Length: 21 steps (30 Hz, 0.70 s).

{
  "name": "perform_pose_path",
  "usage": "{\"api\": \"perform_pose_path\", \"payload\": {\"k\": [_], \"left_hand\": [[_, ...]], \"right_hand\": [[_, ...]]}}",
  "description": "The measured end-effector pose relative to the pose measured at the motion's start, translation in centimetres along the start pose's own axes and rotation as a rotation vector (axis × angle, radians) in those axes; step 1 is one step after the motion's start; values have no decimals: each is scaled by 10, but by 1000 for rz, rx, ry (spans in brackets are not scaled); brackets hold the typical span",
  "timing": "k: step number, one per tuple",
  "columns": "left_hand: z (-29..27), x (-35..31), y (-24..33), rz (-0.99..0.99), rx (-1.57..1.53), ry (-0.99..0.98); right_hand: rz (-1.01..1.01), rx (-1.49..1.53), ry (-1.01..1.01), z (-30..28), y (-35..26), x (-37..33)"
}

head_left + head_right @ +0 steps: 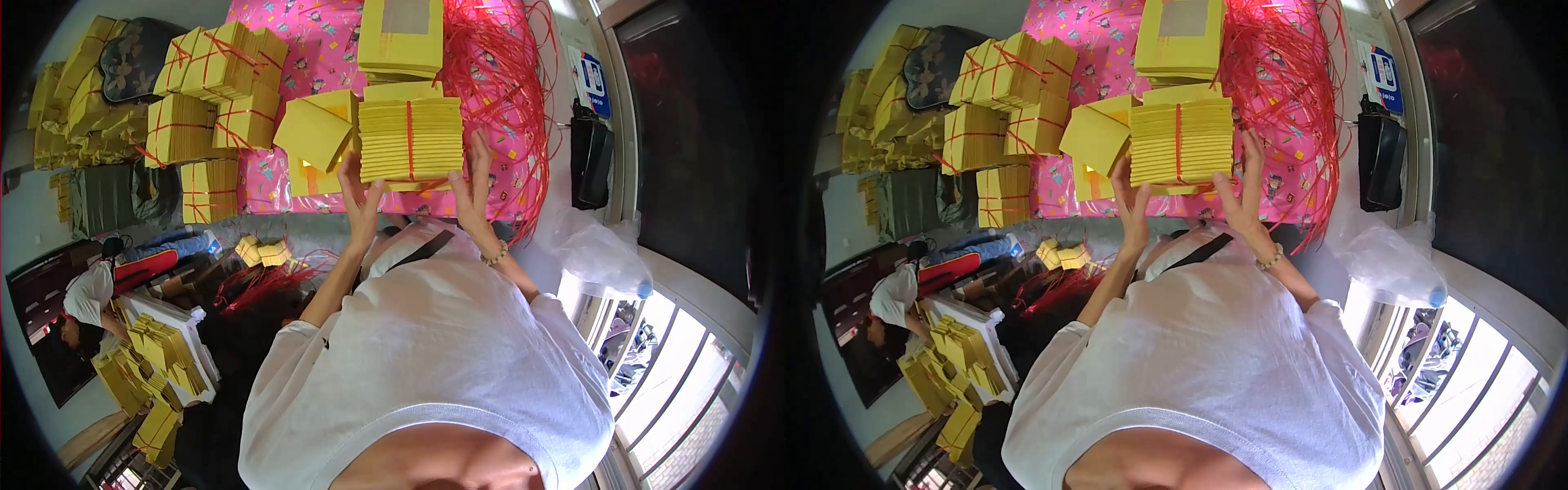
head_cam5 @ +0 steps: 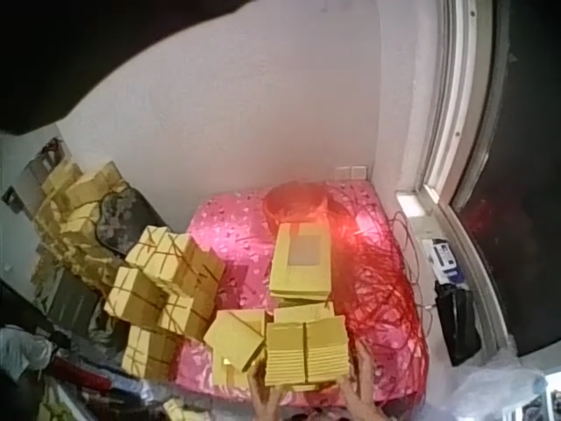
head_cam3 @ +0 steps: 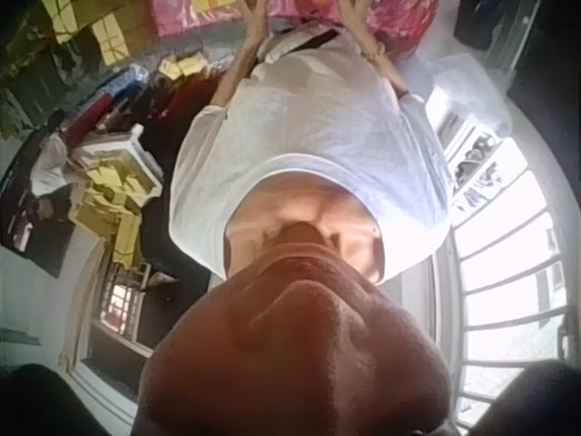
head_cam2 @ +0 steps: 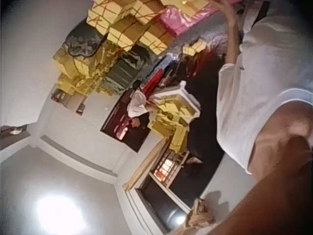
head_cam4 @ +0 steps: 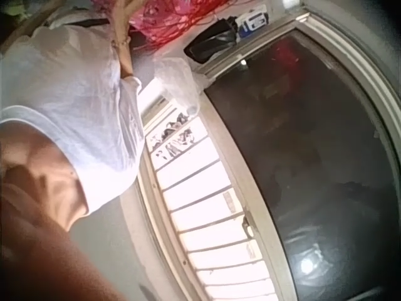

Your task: Tying stacks of yellow joss paper with red plastic string to form bundles.

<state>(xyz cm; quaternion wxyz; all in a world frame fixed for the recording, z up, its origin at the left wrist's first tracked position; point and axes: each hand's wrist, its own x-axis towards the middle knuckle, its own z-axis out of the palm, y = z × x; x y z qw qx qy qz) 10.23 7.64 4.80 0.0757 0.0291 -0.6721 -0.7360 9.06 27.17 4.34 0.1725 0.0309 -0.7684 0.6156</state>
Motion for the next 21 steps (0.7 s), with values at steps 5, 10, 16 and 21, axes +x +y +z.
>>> {"api": "perform_pose_path", "payload": {"k": [5,10,16,21], "left_hand": [[23,17,8,-110,38,108],[28,16,1,-181,-25,108],[31,13,-1,-150,-35,85],[32,10,-2,-133,-24,94]], "right_hand": [[286,151,37,21,-13,-1],[322,215,44,22,-17,-1],[290,198,26,16,2,-6],[240,217,61,17,7,-9]]}}
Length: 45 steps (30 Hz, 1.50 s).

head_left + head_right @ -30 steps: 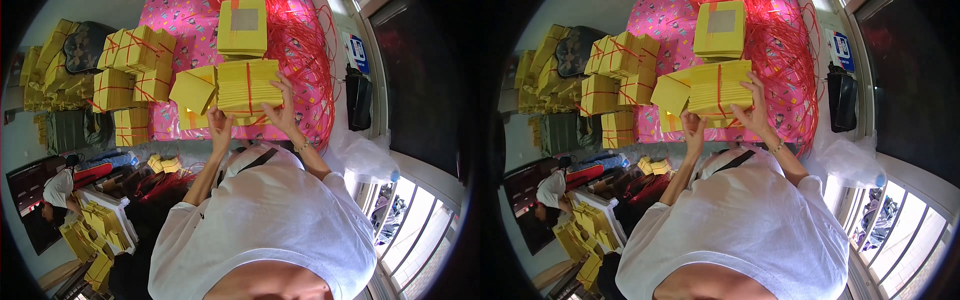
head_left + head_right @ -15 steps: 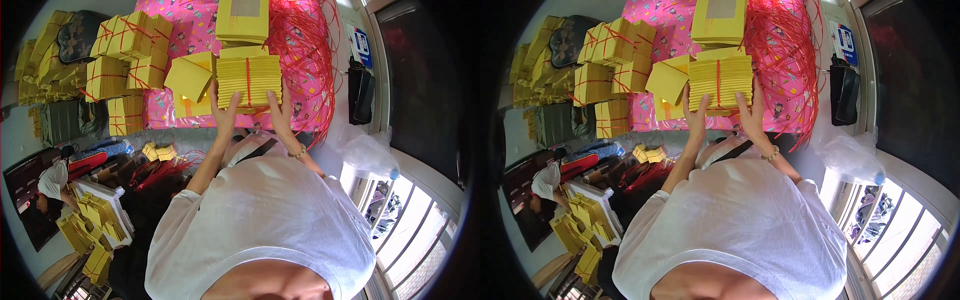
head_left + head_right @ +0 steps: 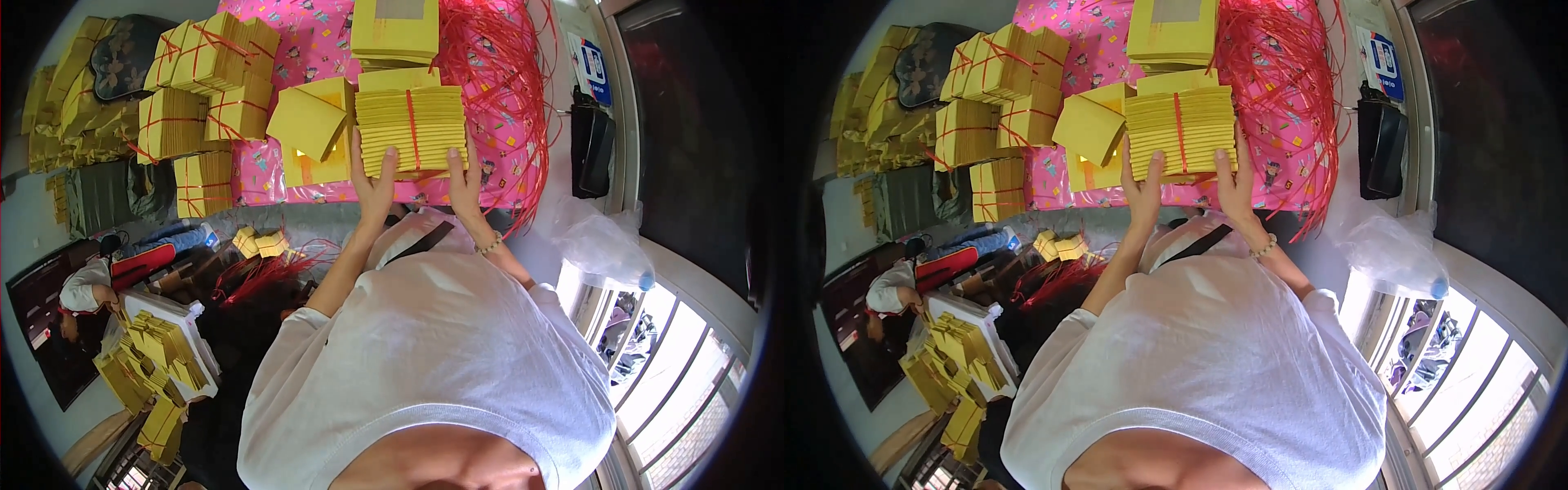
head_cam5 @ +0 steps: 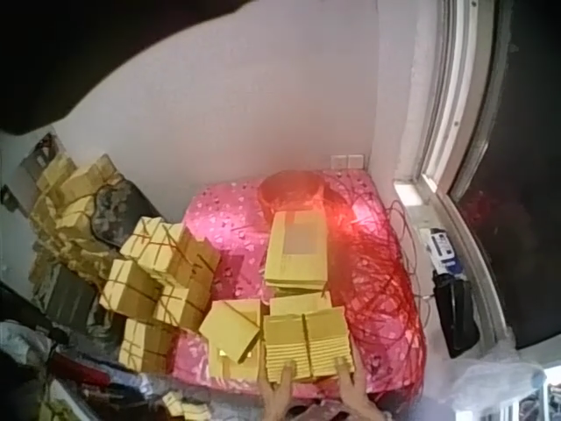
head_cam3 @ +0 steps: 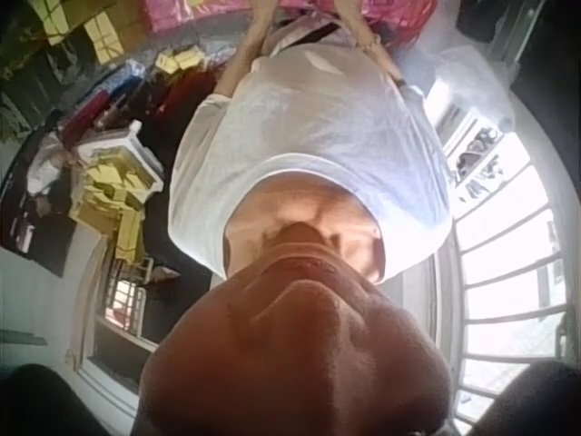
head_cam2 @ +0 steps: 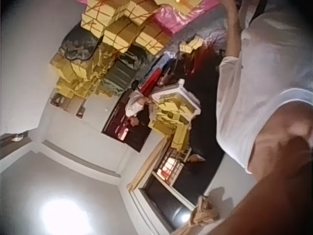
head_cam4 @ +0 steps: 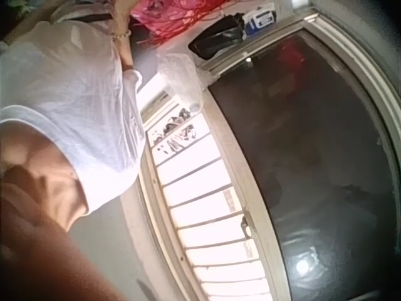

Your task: Tying stacks of yellow joss paper with red plastic string to form bundles.

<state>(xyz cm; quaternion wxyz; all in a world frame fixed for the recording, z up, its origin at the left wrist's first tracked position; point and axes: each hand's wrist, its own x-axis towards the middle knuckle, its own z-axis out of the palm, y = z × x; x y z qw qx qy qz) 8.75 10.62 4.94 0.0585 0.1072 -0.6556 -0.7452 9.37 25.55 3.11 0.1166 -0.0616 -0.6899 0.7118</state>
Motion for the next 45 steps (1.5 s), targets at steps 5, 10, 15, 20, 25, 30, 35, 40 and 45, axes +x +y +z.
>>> {"api": "perform_pose_path", "payload": {"k": [5,10,15,20,25,30,35,40,45], "left_hand": [[-7,9,9,-14,30,-12],[-8,25,21,-97,50,-10],[-8,34,8,-97,83,-97],[-9,37,-1,-48,66,-135],[-6,35,-4,19,149,-121],[-9,29,5,10,140,-92],[-9,10,13,-15,105,-55],[-5,10,16,-83,41,-84],[-3,9,14,-9,149,-59]], "right_hand": [[165,52,15,1,-24,13],[240,81,-21,9,-33,28],[185,-16,-52,6,-27,25],[164,-51,-50,5,-27,24],[239,15,-10,4,-26,22],[281,141,-32,1,-29,20],[341,145,-10,2,-33,21],[270,-79,-52,3,-25,30],[229,-134,-94,-4,-13,28]]}}
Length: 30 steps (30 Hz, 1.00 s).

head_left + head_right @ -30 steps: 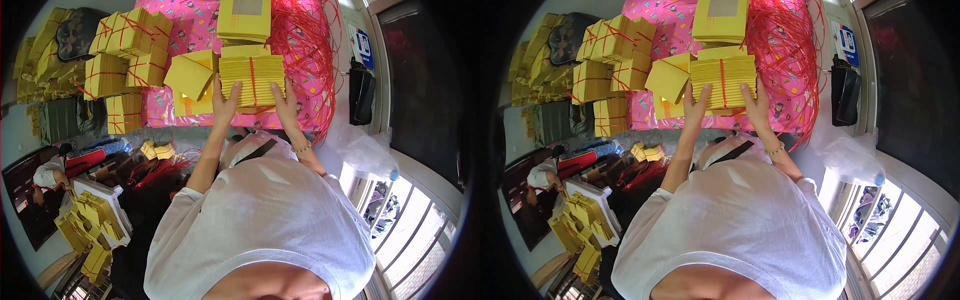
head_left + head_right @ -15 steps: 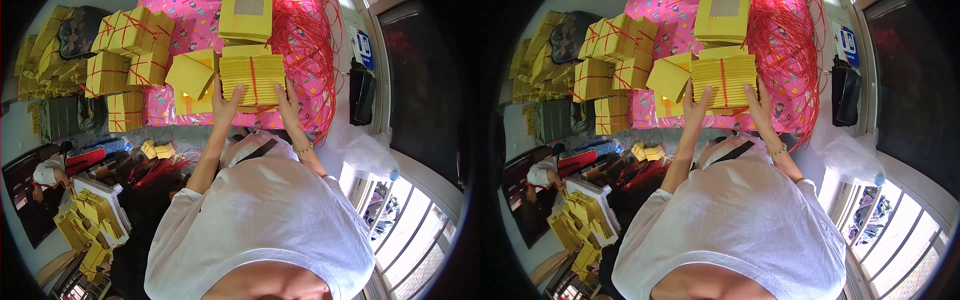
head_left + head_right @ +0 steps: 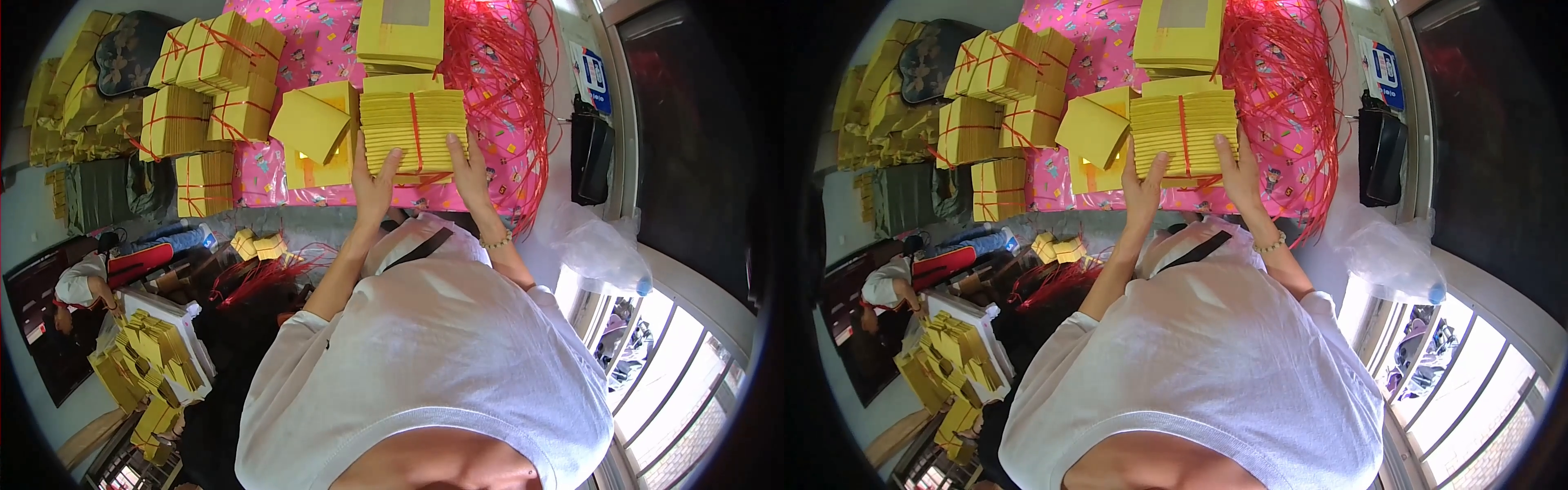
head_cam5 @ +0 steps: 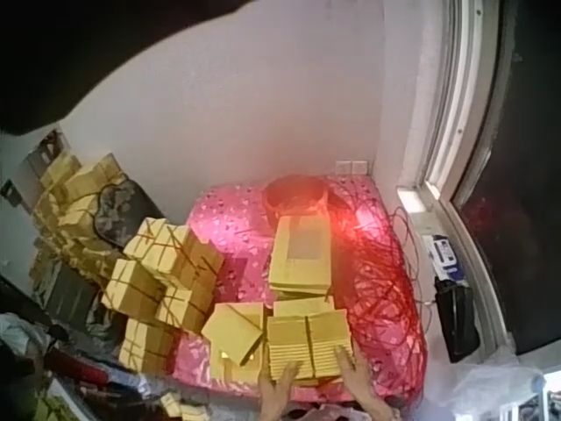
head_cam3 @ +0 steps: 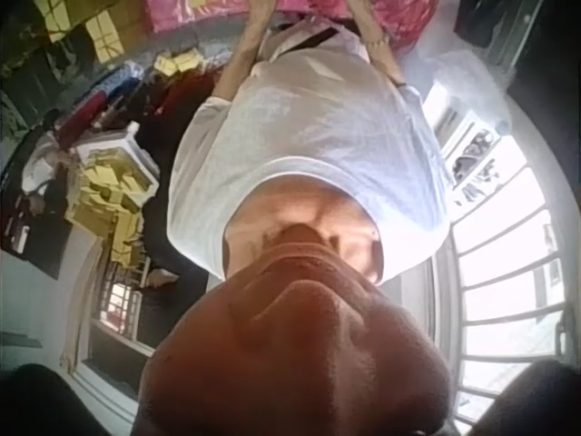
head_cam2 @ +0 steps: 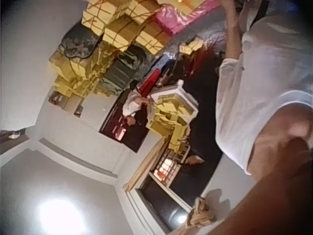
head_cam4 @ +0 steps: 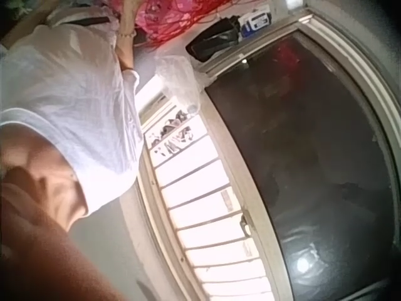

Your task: Tying stacks of yellow joss paper with red plastic string to form bundles.

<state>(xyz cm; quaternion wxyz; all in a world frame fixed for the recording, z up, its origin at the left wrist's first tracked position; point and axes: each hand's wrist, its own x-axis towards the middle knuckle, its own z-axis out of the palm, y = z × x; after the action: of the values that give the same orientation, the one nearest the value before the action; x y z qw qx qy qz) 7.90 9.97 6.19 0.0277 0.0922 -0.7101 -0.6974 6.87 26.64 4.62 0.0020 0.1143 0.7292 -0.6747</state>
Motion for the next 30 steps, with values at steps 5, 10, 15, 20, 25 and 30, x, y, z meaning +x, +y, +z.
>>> {"api": "perform_pose_path", "payload": {"k": [5,10,15,20,25,30], "left_hand": [[4,-3,0,10,35,3],[8,-2,-1,-1,-16,110],[1,5,-7,-50,-10,128],[6,6,4,-87,-90,94],[5,7,-8,-62,4,138],[3,8,-15,-38,36,129]], "right_hand": [[-11,36,-15,-1,-3,-5],[-10,76,-11,1,0,-7],[-219,-550,286,0,-8,-29],[-193,-317,322,1,-3,-27],[-206,-369,320,2,-19,-31],[-306,-465,330,-1,-17,-31]]}}
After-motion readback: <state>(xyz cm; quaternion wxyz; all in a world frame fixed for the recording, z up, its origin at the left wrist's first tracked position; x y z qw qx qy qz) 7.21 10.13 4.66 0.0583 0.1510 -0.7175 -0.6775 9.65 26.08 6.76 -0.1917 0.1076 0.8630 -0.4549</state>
